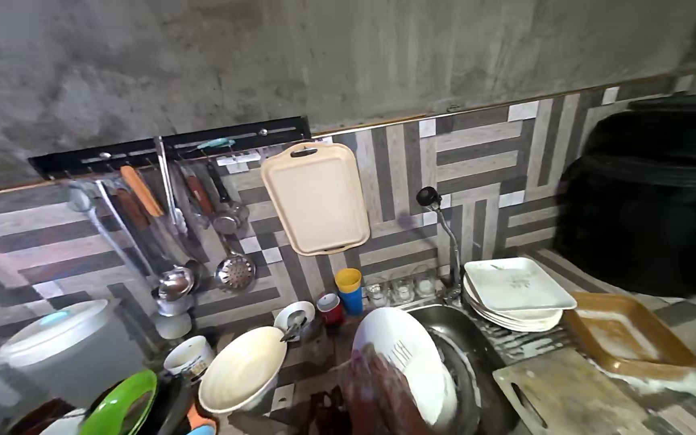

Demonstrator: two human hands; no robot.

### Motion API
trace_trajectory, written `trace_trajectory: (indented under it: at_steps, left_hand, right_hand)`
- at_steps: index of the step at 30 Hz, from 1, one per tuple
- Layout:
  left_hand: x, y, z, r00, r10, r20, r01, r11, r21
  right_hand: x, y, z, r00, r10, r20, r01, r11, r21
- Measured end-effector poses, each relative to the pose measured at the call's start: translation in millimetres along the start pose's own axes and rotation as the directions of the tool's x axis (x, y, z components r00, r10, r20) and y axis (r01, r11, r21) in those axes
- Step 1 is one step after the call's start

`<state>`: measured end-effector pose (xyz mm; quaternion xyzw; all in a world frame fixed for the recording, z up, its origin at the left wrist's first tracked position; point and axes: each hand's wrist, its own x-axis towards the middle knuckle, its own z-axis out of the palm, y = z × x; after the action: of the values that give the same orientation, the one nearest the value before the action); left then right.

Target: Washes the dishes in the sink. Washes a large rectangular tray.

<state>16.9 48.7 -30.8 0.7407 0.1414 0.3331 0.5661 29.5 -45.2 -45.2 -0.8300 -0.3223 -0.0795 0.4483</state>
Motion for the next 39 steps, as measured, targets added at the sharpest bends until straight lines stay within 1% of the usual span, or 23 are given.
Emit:
trace_trajectory:
  at_steps: [1,3,5,7,8,9,10,11,12,14,16,18,19,20,22,24,25,26,29,32,35,37,39]
  left_hand:
    - [6.6,-6.8,1.5,0.999,0.018,-0.039,-0.016,0.999,0.052]
    - [12.2,-4.7,0.4,0.998,-0.03,-0.047,0.035,0.994,0.105]
    - [6.3,0.1,8.6,0.997,-0.032,-0.068,0.038,0.995,0.095]
    - [-8.9,24.5,19.4,0.991,-0.09,-0.097,0.099,0.991,0.092]
    - [-12.2,57.5,10.7,0.963,-0.268,0.038,0.262,0.956,0.129]
    - [-5.7,88.4,-4.6,0.858,-0.452,0.244,0.405,0.887,0.22]
    - [-9.1,63.6,10.6,0.966,-0.246,0.076,0.234,0.963,0.136]
    - [-5.0,31.1,22.3,0.998,-0.037,-0.058,0.041,0.997,0.071]
    - [-0.3,14.7,23.7,0.994,0.047,-0.095,-0.044,0.998,0.035]
    - [6.8,8.6,13.9,0.989,0.071,-0.129,-0.065,0.997,0.049]
    - [11.9,-1.9,8.7,0.984,0.032,-0.175,-0.026,0.999,0.039]
    - [10.1,-2.1,4.6,0.986,-0.066,-0.154,0.069,0.998,0.011]
    - [7.2,-3.4,4.1,0.986,-0.102,-0.13,0.102,0.995,-0.006]
    - [3.7,-5.1,3.8,0.987,-0.128,-0.1,0.126,0.992,-0.023]
    - [-1.6,-12.6,4.6,0.984,-0.171,-0.052,0.17,0.985,-0.026]
    - [-5.5,-24.7,10.4,0.99,-0.134,-0.05,0.136,0.989,0.049]
    - [-4.3,-36.8,14.5,0.995,-0.083,-0.046,0.088,0.99,0.115]
    - [-0.3,-46.4,18.4,0.998,-0.056,-0.009,0.056,0.982,0.183]
    - [15.4,-34.0,26.2,0.957,-0.159,0.244,0.096,0.963,0.252]
    - [26.4,17.5,37.7,0.853,-0.301,0.427,0.332,0.943,0.002]
    - [43.5,17.6,49.5,0.862,-0.344,0.373,0.35,0.935,0.053]
    - [47.0,2.8,45.4,0.914,-0.251,0.318,0.187,0.958,0.217]
    - [46.1,-1.7,36.9,0.923,-0.152,0.354,0.005,0.924,0.382]
  right_hand:
    - [-12.6,4.8,-9.8,0.998,-0.017,0.052,0.02,0.999,-0.039]
    - [-24.8,40.8,-18.3,0.999,0.035,0.012,-0.034,0.997,-0.066]
    - [-7.2,79.1,-22.7,0.982,0.175,-0.069,-0.183,0.971,-0.155]
    - [18.7,82.7,-26.5,0.955,0.269,-0.124,-0.289,0.936,-0.202]
    - [26.7,71.0,-27.1,0.958,0.253,-0.134,-0.275,0.942,-0.19]
    - [28.0,54.7,-25.6,0.974,0.183,-0.136,-0.205,0.964,-0.169]
    - [22.8,38.3,-24.1,0.99,0.101,-0.097,-0.114,0.983,-0.147]
    - [10.9,23.6,-26.1,0.999,0.043,-0.003,-0.043,0.993,-0.108]
    - [-4.9,14.3,-29.2,0.997,0.0,0.071,0.005,0.997,-0.075]
    - [-36.9,20.6,-32.1,0.997,-0.047,0.062,0.051,0.997,-0.061]
    - [-53.2,61.5,-33.3,0.995,-0.04,-0.086,0.028,0.99,-0.137]
    - [-42.9,104.9,-42.7,0.962,0.082,-0.259,-0.106,0.991,-0.079]
    - [-31.2,116.7,-53.1,0.923,0.194,-0.333,-0.184,0.981,0.063]
    - [-18.6,119.5,-67.2,0.873,0.345,-0.346,-0.251,0.924,0.288]
    - [3.2,105.3,-97.3,0.756,0.638,-0.147,-0.329,0.565,0.757]
    - [13.9,93.8,-116.8,0.732,0.665,0.147,-0.346,0.177,0.922]
    - [16.4,88.1,-123.1,0.733,0.649,0.204,-0.375,0.136,0.917]
    - [20.0,80.4,-128.5,0.726,0.663,0.181,-0.41,0.207,0.888]
    - [30.3,58.7,-125.7,0.747,0.664,-0.036,-0.519,0.615,0.594]
    - [28.1,33.0,-97.3,0.875,0.455,-0.164,-0.404,0.874,0.268]
    - [18.6,31.8,-46.8,0.923,0.309,-0.231,-0.255,0.938,0.236]
    - [10.5,35.7,-22.6,0.94,0.259,-0.223,-0.188,0.937,0.293]
    - [7.2,44.9,-14.7,0.97,0.185,-0.159,-0.118,0.927,0.357]
